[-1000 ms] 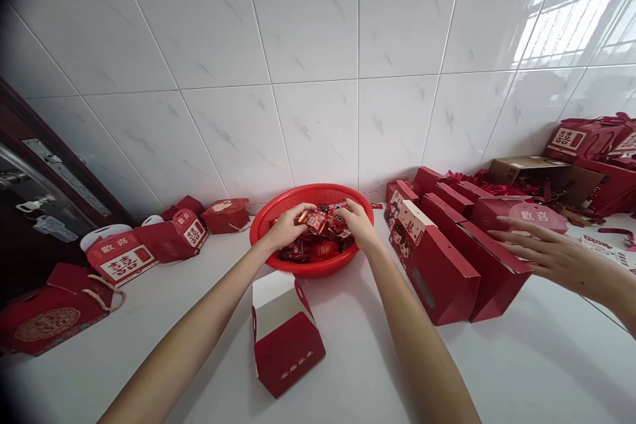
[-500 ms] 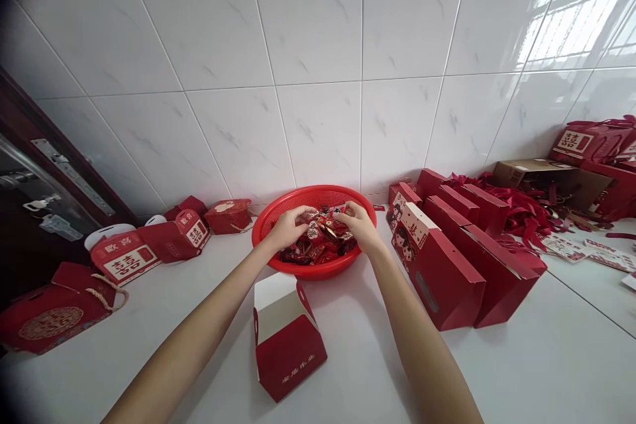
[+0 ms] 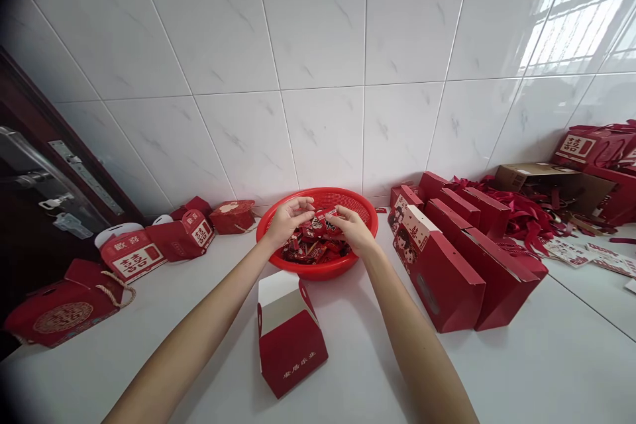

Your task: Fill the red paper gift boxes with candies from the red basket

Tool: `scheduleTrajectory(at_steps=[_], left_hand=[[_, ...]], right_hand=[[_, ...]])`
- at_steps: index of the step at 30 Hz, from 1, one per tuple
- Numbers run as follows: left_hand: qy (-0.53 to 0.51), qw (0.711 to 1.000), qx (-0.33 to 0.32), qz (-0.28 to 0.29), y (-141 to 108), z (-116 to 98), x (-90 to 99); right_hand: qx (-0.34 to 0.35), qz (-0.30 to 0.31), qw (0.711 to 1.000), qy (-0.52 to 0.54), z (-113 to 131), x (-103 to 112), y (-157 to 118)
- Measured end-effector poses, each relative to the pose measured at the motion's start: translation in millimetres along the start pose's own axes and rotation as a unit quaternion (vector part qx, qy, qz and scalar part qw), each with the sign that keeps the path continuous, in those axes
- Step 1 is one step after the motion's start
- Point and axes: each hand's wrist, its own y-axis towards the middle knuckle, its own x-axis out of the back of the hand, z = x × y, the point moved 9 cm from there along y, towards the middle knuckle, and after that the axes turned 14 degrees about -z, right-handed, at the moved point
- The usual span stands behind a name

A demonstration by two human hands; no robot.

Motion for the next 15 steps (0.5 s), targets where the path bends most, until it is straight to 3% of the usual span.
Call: scheduleTrajectory(at_steps=[3,6,11,15], left_hand=[[0.009,1.0,0.005,-0.002,1,1,-1.4],[0.054,0.998,0.024,0.038,3,12,-6.5],[0.182,0.962,0.053,0.195,-9,39,-21.2],[0.239,0.921,0.047,0.304,-30,43,-34.7]], right_hand=[[0.017,0.008,1.0,0.001,3,-2,-1],[0.029,-0.027,0.999,-0.005,3,4,3],[0.045,-0.07,0.997,0.003,3,11,8],[0.036,-0.087,0.996,0.002,1,14,10]])
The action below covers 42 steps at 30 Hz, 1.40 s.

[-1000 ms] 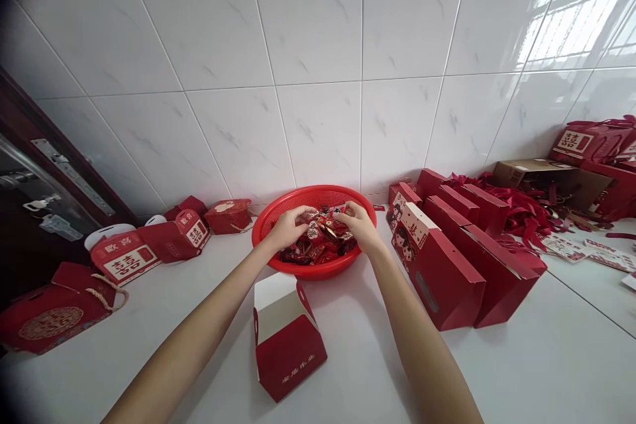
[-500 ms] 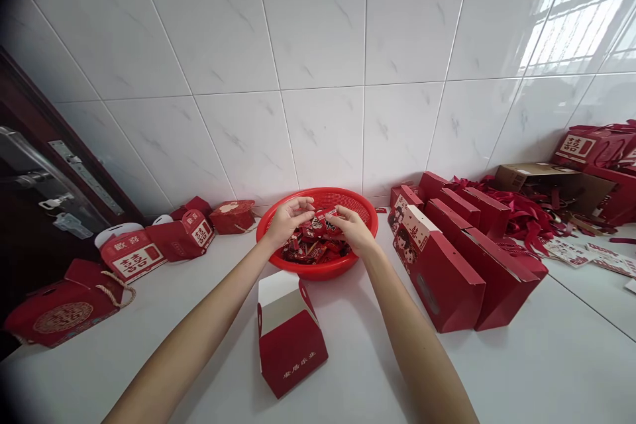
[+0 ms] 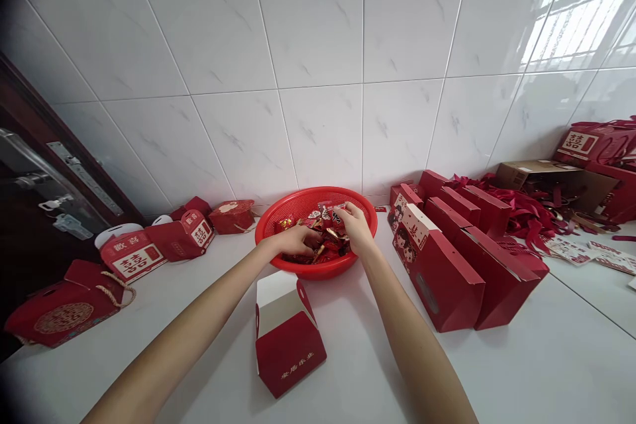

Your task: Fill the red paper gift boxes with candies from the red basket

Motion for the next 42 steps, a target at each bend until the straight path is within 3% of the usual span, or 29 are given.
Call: scheduleTrajectory(at_steps=[4,11,13,19,26,28,30,33,36,42], left_hand=[[0.044,0.998,-0.001,0.048,-7,-6,-11.0],[0.05,0.997,0.026,0.043,-7,0,-10.7],[0.038,0.999,0.031,0.006,-4,1,-4.3],[0.005,0.98,0.037,-0.195,7,5,35.6],[0.059,0.937,0.058,-0.34,-4,9,69.0],[0.082,0.929,0.061,-0.357,-9,8,74.0],[0.096,0.942,0.058,-0.315,-8,6,66.3],[0.108,0.98,0.044,-0.164,-3,5,32.5],[0.13,0.99,0.028,-0.045,-3,7,4.4],[0.183,0.983,0.002,-0.008,0,8,-0.4]], right_hand=[[-0.016,-0.004,1.0,0.003,-2,1,1],[-0.022,-0.007,0.999,0.026,-3,2,3],[-0.025,-0.006,0.999,0.033,-3,2,3],[-0.029,-0.003,0.998,0.054,-2,1,4],[-0.034,0.006,0.998,0.057,-3,0,2],[-0.035,0.007,0.998,0.057,-2,0,1],[-0.036,0.006,0.998,0.057,-2,0,1],[-0.038,0.004,0.998,0.054,-3,0,0],[-0.04,0.004,0.998,0.054,-4,0,0],[-0.034,0.007,0.998,0.056,-2,-1,-1]])
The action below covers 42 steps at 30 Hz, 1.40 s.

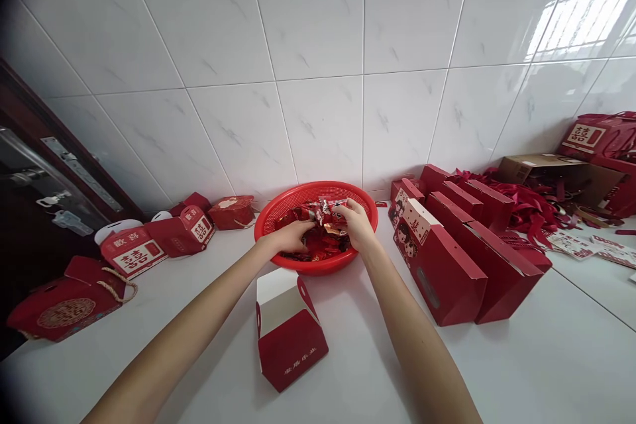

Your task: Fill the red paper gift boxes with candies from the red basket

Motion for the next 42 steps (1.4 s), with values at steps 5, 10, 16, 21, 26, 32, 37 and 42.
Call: scheduleTrajectory(at_steps=[5,10,16,21,26,32,37,42], left_hand=[[0.02,0.999,-0.006,0.041,0,-7,-4.1],[0.037,0.996,-0.004,0.082,2,-13,-8.0],[0.048,0.99,0.019,0.134,4,-8,-10.1],[0.053,0.99,0.021,0.131,6,-11,-9.1],[0.049,0.991,0.02,0.125,6,-20,-12.1],[0.032,0.993,0.037,0.11,8,-18,-9.2],[-0.015,0.996,0.043,0.08,14,-12,-3.6],[-0.103,0.993,0.038,0.051,14,-10,4.5]], right_hand=[[0.007,-0.001,1.0,-0.004,1,0,1],[0.008,0.003,1.0,-0.007,1,0,2],[0.006,0.002,1.0,-0.01,2,0,1],[0.001,-0.001,1.0,-0.013,2,-1,0],[-0.002,0.001,1.0,-0.016,1,-1,0],[0.003,0.008,1.0,-0.019,1,-1,-1],[0.009,0.012,1.0,-0.019,2,-2,-1],[0.008,0.007,1.0,-0.021,1,-1,0]])
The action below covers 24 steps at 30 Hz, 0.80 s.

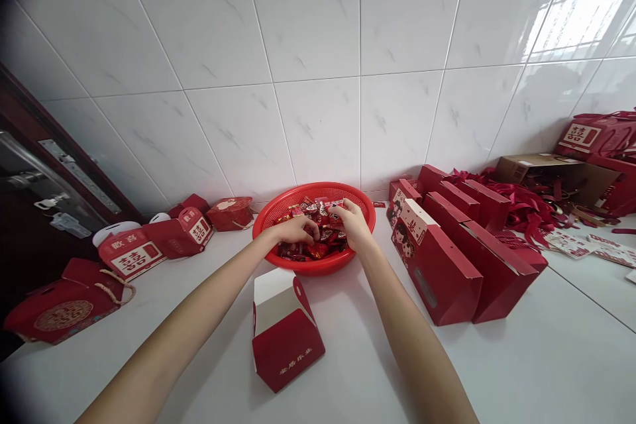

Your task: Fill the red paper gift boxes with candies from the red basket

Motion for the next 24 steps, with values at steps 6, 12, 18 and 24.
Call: scheduleTrajectory(at_steps=[6,12,18,24], left_hand=[[-0.087,0.992,-0.011,-0.092,-3,-1,22.1],[-0.094,0.987,-0.011,-0.132,-2,1,29.3],[-0.003,0.997,0.015,-0.075,-4,12,14.3],[0.096,0.995,0.035,-0.001,-13,10,-1.3]], right_hand=[[0.001,-0.001,1.0,0.001,2,-1,-2],[0.005,0.001,1.0,0.004,3,-2,-3],[0.008,0.003,1.0,0.003,3,-2,-3],[0.003,0.003,1.0,-0.002,1,-1,-2]])
